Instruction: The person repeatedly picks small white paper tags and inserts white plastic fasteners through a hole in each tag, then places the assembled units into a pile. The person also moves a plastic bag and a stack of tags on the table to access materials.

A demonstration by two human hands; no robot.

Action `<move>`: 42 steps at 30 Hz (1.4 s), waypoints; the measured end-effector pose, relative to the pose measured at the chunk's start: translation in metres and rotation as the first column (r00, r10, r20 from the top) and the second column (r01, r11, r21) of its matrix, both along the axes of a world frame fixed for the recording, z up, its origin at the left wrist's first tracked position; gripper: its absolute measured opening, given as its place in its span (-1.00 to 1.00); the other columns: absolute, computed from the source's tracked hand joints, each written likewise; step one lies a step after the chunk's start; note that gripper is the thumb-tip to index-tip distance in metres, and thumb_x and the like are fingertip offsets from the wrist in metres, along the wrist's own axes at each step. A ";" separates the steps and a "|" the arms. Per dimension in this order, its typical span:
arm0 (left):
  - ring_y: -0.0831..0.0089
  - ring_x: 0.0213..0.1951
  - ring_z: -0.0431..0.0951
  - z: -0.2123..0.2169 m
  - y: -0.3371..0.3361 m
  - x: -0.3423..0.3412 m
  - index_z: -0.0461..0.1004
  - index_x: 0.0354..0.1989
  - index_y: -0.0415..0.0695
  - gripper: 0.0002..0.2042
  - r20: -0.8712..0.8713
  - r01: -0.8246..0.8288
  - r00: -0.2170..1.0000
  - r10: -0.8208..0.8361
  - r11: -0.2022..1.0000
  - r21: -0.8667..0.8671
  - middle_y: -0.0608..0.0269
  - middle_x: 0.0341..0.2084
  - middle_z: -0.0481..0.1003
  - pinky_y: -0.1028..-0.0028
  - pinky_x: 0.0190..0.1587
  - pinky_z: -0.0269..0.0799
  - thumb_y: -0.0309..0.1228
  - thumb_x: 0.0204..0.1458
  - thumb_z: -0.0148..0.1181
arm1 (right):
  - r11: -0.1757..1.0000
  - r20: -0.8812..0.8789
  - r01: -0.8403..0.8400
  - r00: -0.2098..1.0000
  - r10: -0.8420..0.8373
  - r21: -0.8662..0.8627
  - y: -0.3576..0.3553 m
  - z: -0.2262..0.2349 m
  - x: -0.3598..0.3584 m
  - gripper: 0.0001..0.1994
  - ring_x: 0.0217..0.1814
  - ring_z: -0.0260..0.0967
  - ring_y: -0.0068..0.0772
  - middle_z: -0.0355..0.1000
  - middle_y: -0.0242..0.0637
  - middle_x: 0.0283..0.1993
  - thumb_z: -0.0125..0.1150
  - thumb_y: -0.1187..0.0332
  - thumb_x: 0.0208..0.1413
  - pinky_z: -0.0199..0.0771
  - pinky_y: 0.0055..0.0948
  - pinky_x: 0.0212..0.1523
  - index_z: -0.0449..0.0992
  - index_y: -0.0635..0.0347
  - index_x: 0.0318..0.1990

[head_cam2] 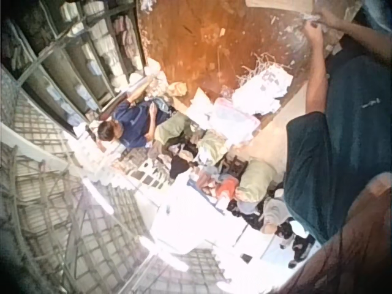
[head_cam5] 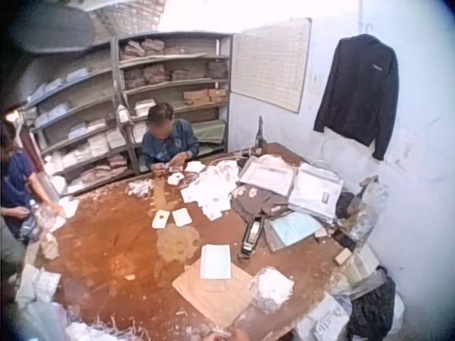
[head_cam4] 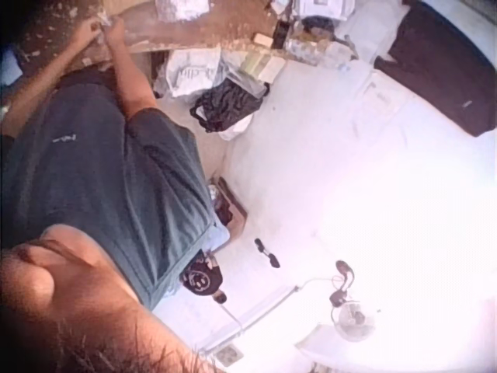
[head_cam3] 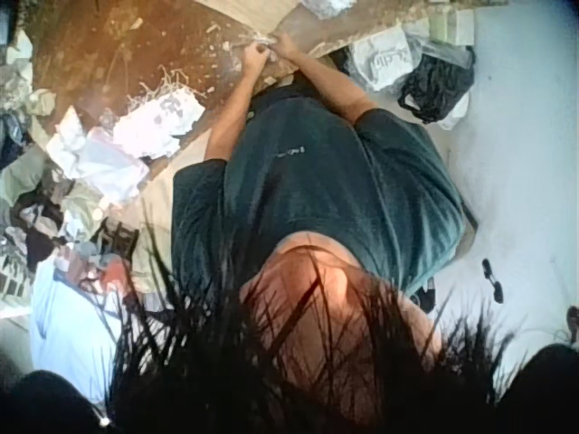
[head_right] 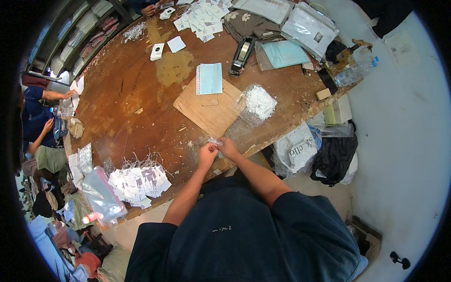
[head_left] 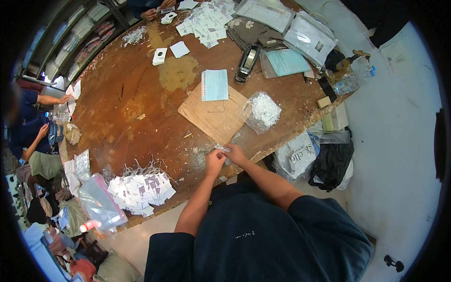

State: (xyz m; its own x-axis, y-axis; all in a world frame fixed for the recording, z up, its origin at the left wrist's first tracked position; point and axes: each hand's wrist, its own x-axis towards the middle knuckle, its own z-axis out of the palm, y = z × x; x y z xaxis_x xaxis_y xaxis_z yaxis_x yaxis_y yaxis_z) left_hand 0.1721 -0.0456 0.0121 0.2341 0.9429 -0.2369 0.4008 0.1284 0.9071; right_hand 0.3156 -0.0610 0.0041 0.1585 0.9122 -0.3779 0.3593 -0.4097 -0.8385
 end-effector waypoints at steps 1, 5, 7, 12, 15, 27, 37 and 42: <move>0.44 -0.49 0.59 0.000 -0.001 0.001 0.55 -0.34 -0.31 -0.86 0.026 -0.020 0.999 0.020 1.000 -0.001 0.10 -0.52 0.58 0.45 -0.37 0.49 -0.57 -0.11 0.25 | 1.000 0.001 -0.001 1.000 0.001 -0.024 0.000 -0.001 0.001 -0.67 -0.13 0.53 -0.01 0.54 0.03 -0.22 0.37 0.36 -0.17 0.48 -0.22 -0.11 0.59 0.22 -0.16; 0.46 -0.47 0.59 -0.002 -0.005 0.001 0.56 -0.32 -0.31 -0.86 0.071 -0.042 0.997 0.043 0.999 -0.021 0.11 -0.50 0.59 0.47 -0.36 0.50 -0.58 -0.09 0.24 | 0.999 0.017 -0.013 1.000 0.012 0.043 -0.002 -0.001 0.002 -0.67 -0.16 0.53 -0.03 0.54 0.03 -0.24 0.36 0.36 -0.15 0.49 -0.23 -0.13 0.59 0.23 -0.16; 0.48 -0.46 0.60 -0.001 -0.004 0.000 0.56 -0.30 -0.30 -0.85 0.013 -0.030 0.999 0.031 0.998 -0.061 0.12 -0.49 0.60 0.47 -0.35 0.50 -0.58 -0.08 0.23 | 1.000 0.052 0.004 0.999 -0.005 0.010 -0.004 -0.001 0.001 -0.68 -0.19 0.54 -0.08 0.55 0.02 -0.25 0.35 0.37 -0.14 0.49 -0.25 -0.14 0.59 0.24 -0.16; 0.49 -0.43 0.60 0.003 0.001 -0.002 0.55 -0.26 -0.29 -0.84 0.095 -0.007 0.995 0.012 0.998 -0.059 0.13 -0.46 0.61 0.47 -0.32 0.50 -0.57 -0.05 0.22 | 0.982 -0.159 0.171 0.971 -0.181 -0.073 -0.007 -0.010 -0.006 -0.71 -0.25 0.52 -0.28 0.55 -0.03 -0.30 0.30 0.42 -0.09 0.47 -0.34 -0.18 0.58 0.28 -0.14; 0.52 -0.40 0.57 0.005 0.004 -0.001 0.56 -0.24 -0.29 -0.84 0.060 0.005 0.998 -0.001 0.997 -0.076 0.17 -0.44 0.60 0.49 -0.28 0.48 -0.57 -0.02 0.21 | 0.964 -0.280 0.265 0.925 -0.256 -0.006 -0.010 -0.019 -0.011 -0.74 -0.27 0.50 -0.39 0.56 -0.12 -0.29 0.26 0.44 -0.05 0.45 -0.37 -0.22 0.58 0.32 -0.16; 0.46 -0.08 0.52 0.039 0.020 0.041 0.34 0.15 -0.22 -0.68 0.424 0.146 0.905 -0.024 0.955 -0.258 0.17 -0.12 0.56 0.49 -0.05 0.42 -0.50 0.23 0.05 | 0.864 -0.843 0.422 0.327 -0.427 -0.274 -0.002 0.023 0.042 -0.82 -0.22 0.47 -0.47 0.53 -0.27 -0.23 0.22 0.50 0.16 0.45 -0.50 -0.23 0.50 0.33 -0.10; 0.32 -0.09 0.54 0.051 0.041 0.072 0.47 -0.01 -0.26 -0.77 0.166 0.276 0.949 -0.267 0.961 -0.034 0.08 -0.10 0.53 0.41 -0.04 0.44 -0.48 0.20 0.07 | 0.817 0.291 0.453 0.777 -0.558 0.357 0.070 0.049 0.148 -0.56 0.12 0.38 -0.03 0.42 0.03 0.06 0.40 0.30 -0.01 0.34 -0.17 0.15 0.49 0.32 0.01; 0.04 -0.08 0.51 0.043 0.047 0.070 0.49 -0.07 -0.25 -0.76 0.014 0.345 0.938 -0.346 0.937 0.053 -0.03 -0.17 0.51 0.26 0.01 0.39 -0.44 0.11 0.13 | 0.594 0.360 0.774 0.501 -0.787 0.222 0.069 0.028 0.155 0.05 0.33 0.07 0.29 0.09 0.21 0.31 0.54 -0.04 -0.26 0.05 0.05 0.35 0.09 0.30 0.33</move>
State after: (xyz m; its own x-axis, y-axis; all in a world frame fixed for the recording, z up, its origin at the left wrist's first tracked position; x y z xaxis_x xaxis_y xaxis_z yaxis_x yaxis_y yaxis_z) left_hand 0.2422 0.0016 0.0553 0.5522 0.8133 -0.1836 0.3922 -0.0590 0.9180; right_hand 0.4702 0.0083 0.0326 0.9318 0.3533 -0.0827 0.1887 -0.6665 -0.7212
